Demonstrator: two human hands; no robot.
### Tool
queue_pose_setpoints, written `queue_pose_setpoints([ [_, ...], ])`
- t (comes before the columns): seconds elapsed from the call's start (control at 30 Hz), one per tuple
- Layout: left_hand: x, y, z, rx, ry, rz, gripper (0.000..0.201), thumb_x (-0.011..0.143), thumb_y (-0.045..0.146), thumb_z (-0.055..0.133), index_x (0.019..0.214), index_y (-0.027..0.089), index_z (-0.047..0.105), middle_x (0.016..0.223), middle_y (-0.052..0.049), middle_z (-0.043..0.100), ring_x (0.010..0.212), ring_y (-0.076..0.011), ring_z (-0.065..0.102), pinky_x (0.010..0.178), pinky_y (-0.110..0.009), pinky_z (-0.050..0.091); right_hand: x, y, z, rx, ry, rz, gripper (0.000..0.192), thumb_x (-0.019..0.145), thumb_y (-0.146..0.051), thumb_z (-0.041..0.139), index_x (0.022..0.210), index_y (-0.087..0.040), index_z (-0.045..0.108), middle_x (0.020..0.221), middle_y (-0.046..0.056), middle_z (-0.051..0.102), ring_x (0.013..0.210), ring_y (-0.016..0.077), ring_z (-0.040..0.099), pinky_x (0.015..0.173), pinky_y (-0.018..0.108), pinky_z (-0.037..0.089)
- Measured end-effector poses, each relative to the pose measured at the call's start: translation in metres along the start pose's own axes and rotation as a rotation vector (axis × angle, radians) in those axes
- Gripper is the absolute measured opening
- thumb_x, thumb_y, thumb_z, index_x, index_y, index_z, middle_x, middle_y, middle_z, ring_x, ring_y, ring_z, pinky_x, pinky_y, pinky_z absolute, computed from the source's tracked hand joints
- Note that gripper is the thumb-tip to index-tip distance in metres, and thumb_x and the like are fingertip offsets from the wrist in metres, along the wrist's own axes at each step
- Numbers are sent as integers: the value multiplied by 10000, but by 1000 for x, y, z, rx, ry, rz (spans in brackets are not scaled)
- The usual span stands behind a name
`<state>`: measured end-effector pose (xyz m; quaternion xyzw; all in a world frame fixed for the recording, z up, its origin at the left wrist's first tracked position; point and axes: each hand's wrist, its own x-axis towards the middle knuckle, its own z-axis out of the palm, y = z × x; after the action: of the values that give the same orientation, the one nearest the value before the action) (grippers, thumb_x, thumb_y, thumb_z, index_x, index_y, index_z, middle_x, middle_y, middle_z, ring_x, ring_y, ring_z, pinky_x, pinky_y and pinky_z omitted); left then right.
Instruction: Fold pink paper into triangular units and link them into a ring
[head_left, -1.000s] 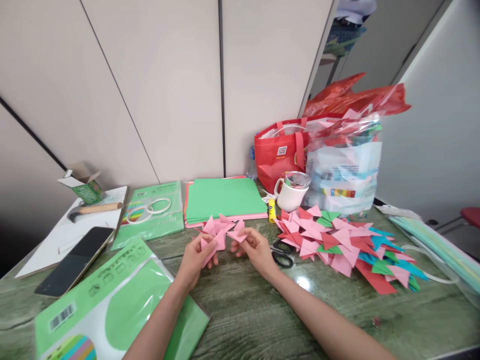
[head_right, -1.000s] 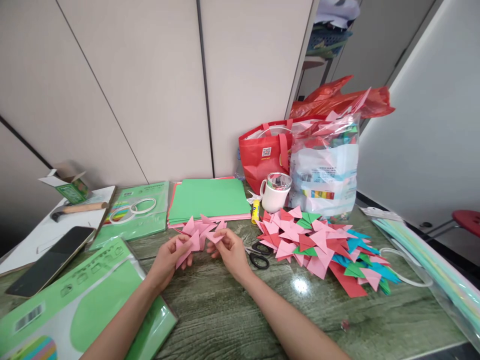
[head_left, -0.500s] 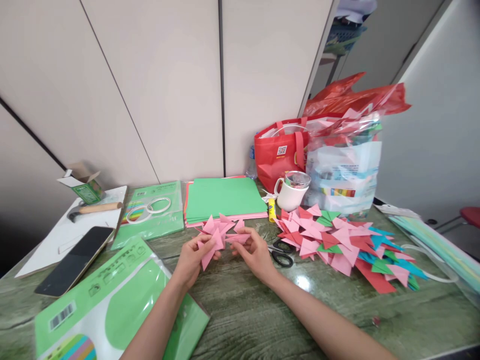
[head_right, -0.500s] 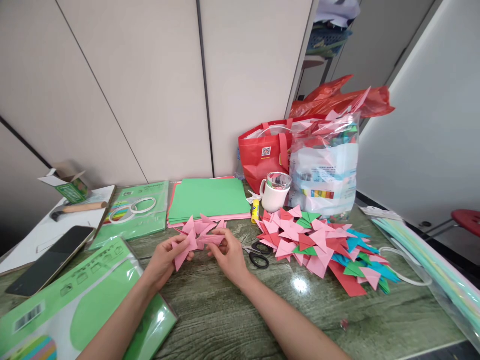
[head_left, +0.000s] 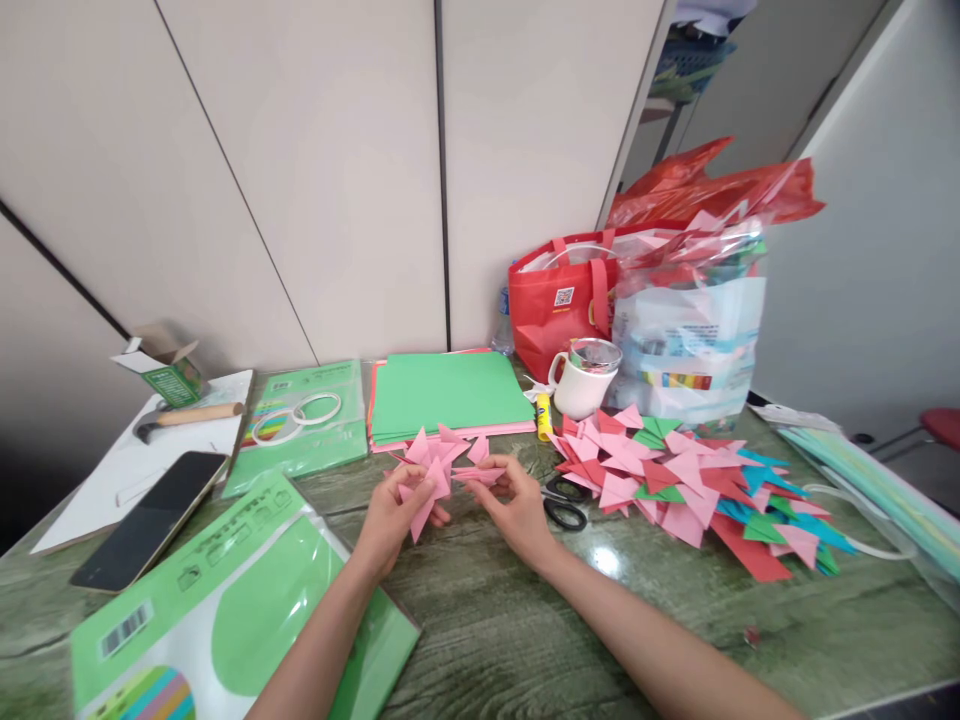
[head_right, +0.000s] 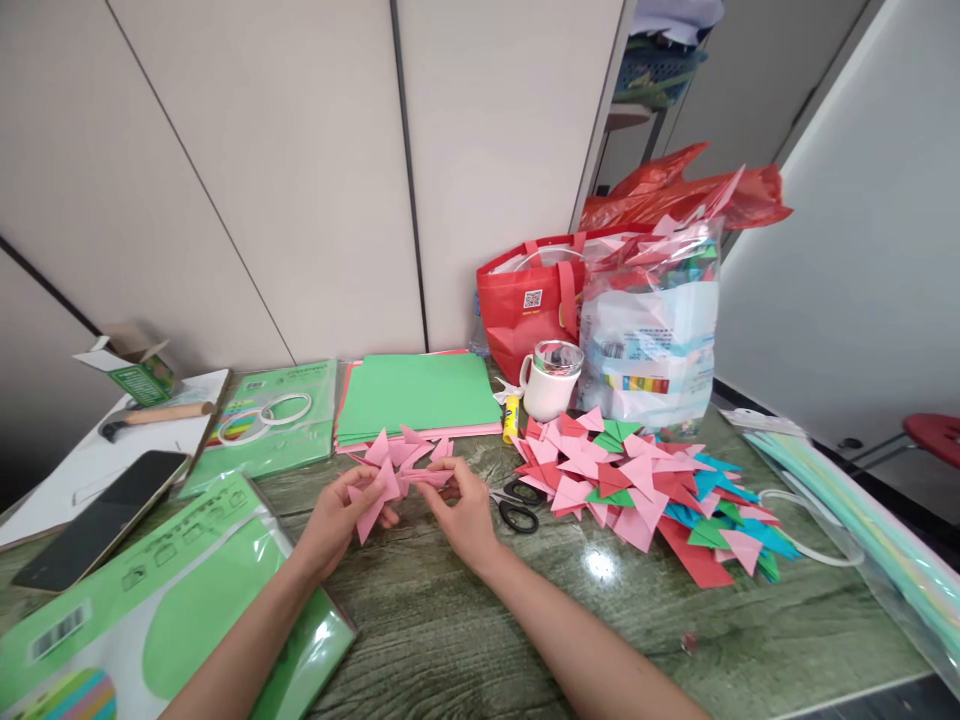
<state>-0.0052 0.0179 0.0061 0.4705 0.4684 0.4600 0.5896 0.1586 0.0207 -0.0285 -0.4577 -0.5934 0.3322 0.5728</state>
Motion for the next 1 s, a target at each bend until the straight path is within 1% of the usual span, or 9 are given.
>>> queue_pose_setpoints([
  [0.1, -1, 1, 2, 4, -13, 21, 278, 675, 395, 637, 779, 164, 523, 613, -28, 669, 424, -129, 579, 436, -222, 436, 0, 1, 0, -11, 13, -2, 214, 727, -314, 615, 887, -199, 531, 831, 40, 616, 651, 159, 609, 565, 272, 514],
  [0.17, -1, 2, 1, -6, -17, 30, 261, 688, 376, 632, 807, 166, 530, 601, -18, 662, 409, -107, 551, 415, -197, 404, 0, 2, 1, -4, 19, -1, 217, 730, -319, 612, 888, -198, 527, 823, 39, 616, 636, 158, 603, 548, 270, 510],
  [0.27, -2, 3, -1, -12, -18, 34, 246, 695, 336, 640, 850, 154, 581, 573, -15, 646, 484, -112, 569, 472, -193, 414, 0, 2, 0, 2, 15, -3, 209, 743, -319, 597, 897, -200, 522, 830, 43, 616, 656, 163, 603, 540, 267, 507],
  [0.37, -1, 4, -3, -21, 9, 56, 221, 654, 290, 684, 806, 139, 634, 629, -31, 660, 586, -129, 594, 566, -209, 432, -1, -1, 0, -10, 33, -28, 184, 754, -305, 587, 892, -200, 525, 843, 41, 606, 676, 158, 600, 552, 260, 505],
  [0.47, 0, 3, -6, -40, 19, 96, 187, 615, 254, 713, 754, 144, 654, 701, -37, 672, 657, -142, 597, 605, -215, 426, -1, -3, -1, -18, 63, -68, 143, 760, -280, 580, 865, -194, 536, 829, 40, 602, 671, 149, 593, 560, 252, 502],
  [0.63, -1, 2, -7, -27, -20, 92, 161, 624, 221, 708, 750, 141, 647, 715, -43, 667, 660, -138, 572, 565, -203, 402, -2, -6, -1, -28, 89, -160, 96, 759, -241, 586, 829, -186, 550, 809, 47, 618, 708, 151, 602, 586, 249, 512],
  [0.8, -2, 3, -7, -47, -59, 91, 168, 632, 211, 707, 764, 135, 635, 750, -49, 660, 678, -136, 567, 591, -216, 410, -4, -11, -1, -44, 42, -276, 57, 767, -200, 573, 820, -181, 560, 812, 54, 627, 752, 156, 615, 599, 252, 522],
  [1.0, -1, 1, -7, -28, -102, 125, 128, 644, 193, 698, 745, 143, 636, 728, -20, 639, 638, -111, 547, 581, -207, 399, -6, -14, -1, -82, 12, -358, 71, 772, -157, 563, 837, -187, 558, 816, 56, 629, 764, 154, 612, 603, 255, 524],
])
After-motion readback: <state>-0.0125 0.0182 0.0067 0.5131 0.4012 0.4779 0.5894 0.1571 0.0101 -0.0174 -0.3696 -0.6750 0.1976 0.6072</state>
